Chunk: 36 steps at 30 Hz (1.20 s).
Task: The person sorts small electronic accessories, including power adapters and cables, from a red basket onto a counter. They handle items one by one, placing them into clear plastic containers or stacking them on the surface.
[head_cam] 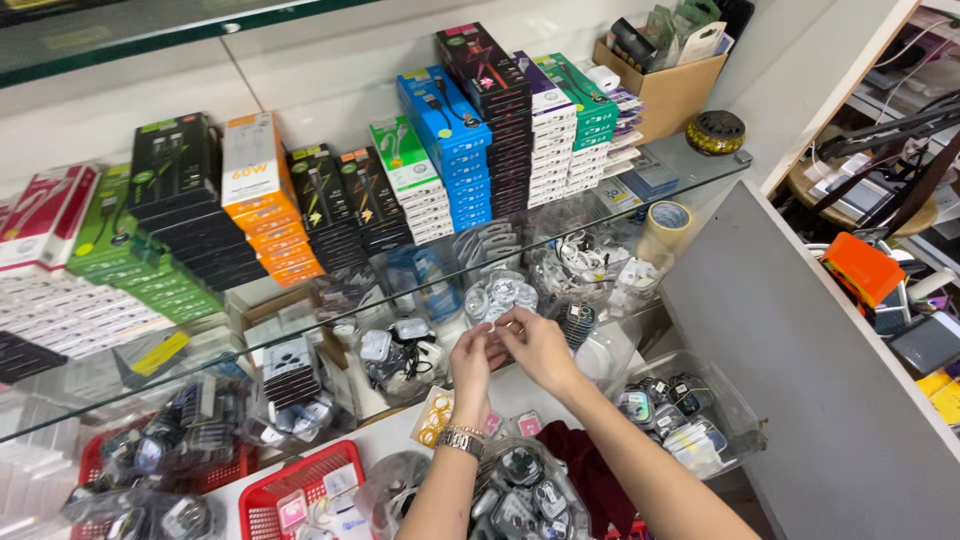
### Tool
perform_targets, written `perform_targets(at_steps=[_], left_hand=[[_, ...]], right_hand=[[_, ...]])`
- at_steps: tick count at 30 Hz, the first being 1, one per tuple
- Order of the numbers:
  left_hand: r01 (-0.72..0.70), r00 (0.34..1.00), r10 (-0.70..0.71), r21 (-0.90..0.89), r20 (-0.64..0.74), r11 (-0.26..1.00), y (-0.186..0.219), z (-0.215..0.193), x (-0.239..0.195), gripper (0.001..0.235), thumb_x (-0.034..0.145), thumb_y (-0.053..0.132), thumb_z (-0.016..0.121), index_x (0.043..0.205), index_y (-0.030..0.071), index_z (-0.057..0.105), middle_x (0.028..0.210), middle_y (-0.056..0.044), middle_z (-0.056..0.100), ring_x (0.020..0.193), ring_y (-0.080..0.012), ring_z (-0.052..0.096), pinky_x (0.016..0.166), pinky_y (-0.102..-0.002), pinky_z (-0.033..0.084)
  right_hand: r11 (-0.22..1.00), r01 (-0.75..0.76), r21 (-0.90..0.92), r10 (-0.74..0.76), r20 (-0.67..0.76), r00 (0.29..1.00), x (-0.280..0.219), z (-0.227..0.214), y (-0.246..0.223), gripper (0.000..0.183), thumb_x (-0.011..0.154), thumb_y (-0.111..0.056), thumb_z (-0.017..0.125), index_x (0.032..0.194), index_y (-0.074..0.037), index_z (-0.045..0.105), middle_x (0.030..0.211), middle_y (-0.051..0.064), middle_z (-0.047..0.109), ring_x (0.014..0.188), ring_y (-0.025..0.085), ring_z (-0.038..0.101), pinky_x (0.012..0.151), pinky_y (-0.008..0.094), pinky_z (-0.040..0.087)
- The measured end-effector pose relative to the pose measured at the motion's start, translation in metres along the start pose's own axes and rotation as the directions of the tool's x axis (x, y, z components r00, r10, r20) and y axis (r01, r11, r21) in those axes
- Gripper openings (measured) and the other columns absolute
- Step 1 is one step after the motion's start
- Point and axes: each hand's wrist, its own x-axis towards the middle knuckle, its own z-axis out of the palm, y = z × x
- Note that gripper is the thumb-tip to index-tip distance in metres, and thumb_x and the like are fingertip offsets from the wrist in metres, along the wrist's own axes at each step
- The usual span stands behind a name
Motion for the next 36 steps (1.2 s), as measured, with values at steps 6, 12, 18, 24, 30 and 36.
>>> perform_targets(at_steps=[6,12,18,24,30,36], left_hand=[[-0.167,0.962,0.162,-0.003,-0.221,0.986,0.04,-0.115,-0.051,0.025,0.104,0.013,0.049,0.119,0.0,0.065,0.104,-0.01,0.074,0.086,-0.0163,0.072,0.074,-0.029,0.058],[-0.189,0.901,0.195,0.055,-0.388,0.98,0.066,-0.234,-0.118,0.024,0.105,0.011,0.049,0.114,-0.002,0.066,0.102,-0.011,0.074,0.084,-0.016,0.071,0.073,-0.031,0.058],[-0.144,0.845,0.134,0.021,-0.517,0.989,0.076,-0.342,-0.176,0.023,0.1,0.008,0.048,0.111,-0.001,0.067,0.096,-0.011,0.075,0.08,-0.0179,0.072,0.071,-0.031,0.059],[0.008,0.694,0.145,0.209,-0.705,0.978,0.061,-0.459,-0.222,0.023,0.094,0.012,0.059,0.104,-0.004,0.071,0.093,-0.015,0.076,0.081,-0.0238,0.069,0.074,-0.034,0.054],[0.442,0.381,0.182,0.351,-0.907,0.826,0.01,-0.545,-0.26,0.054,0.08,0.025,0.081,0.123,-0.001,0.063,0.113,-0.023,0.069,0.105,-0.0341,0.064,0.094,-0.043,0.049],[0.408,0.531,-0.039,0.216,-0.846,0.887,-0.025,-0.564,-0.257,0.072,0.073,0.023,0.087,0.133,-0.003,0.056,0.111,-0.019,0.073,0.097,-0.0266,0.071,0.085,-0.038,0.056]], right_hand=[[0.999,0.038,0.026,-0.041,0.151,0.988,-0.039,0.109,-0.06,0.02,0.088,-0.016,0.07,0.105,-0.005,0.073,0.083,0.011,0.079,0.075,0.021,0.077,0.071,0.034,0.059],[0.998,0.01,0.055,-0.027,0.326,0.945,-0.077,0.238,-0.094,0.02,0.09,-0.019,0.07,0.103,-0.005,0.074,0.084,0.01,0.079,0.075,0.02,0.076,0.07,0.033,0.059],[0.993,-0.02,0.118,-0.039,0.477,0.878,-0.121,0.36,-0.096,0.021,0.089,-0.02,0.071,0.102,-0.004,0.075,0.086,0.01,0.08,0.079,0.021,0.077,0.073,0.034,0.059],[0.962,0.268,-0.049,-0.17,0.658,0.734,-0.182,0.434,-0.12,0.03,0.086,-0.018,0.071,0.113,-0.005,0.073,0.105,0.015,0.076,0.101,0.029,0.073,0.089,0.038,0.057],[0.5,0.808,-0.312,-0.106,0.904,0.415,-0.241,0.473,-0.137,0.06,0.073,-0.013,0.079,0.129,-0.002,0.057,0.121,0.017,0.064,0.121,0.033,0.057,0.116,0.051,0.033],[0.402,0.835,-0.376,-0.219,0.846,0.487,-0.262,0.507,-0.091,0.044,0.081,-0.008,0.071,0.122,-0.004,0.056,0.115,0.015,0.064,0.113,0.03,0.062,0.107,0.05,0.041]])
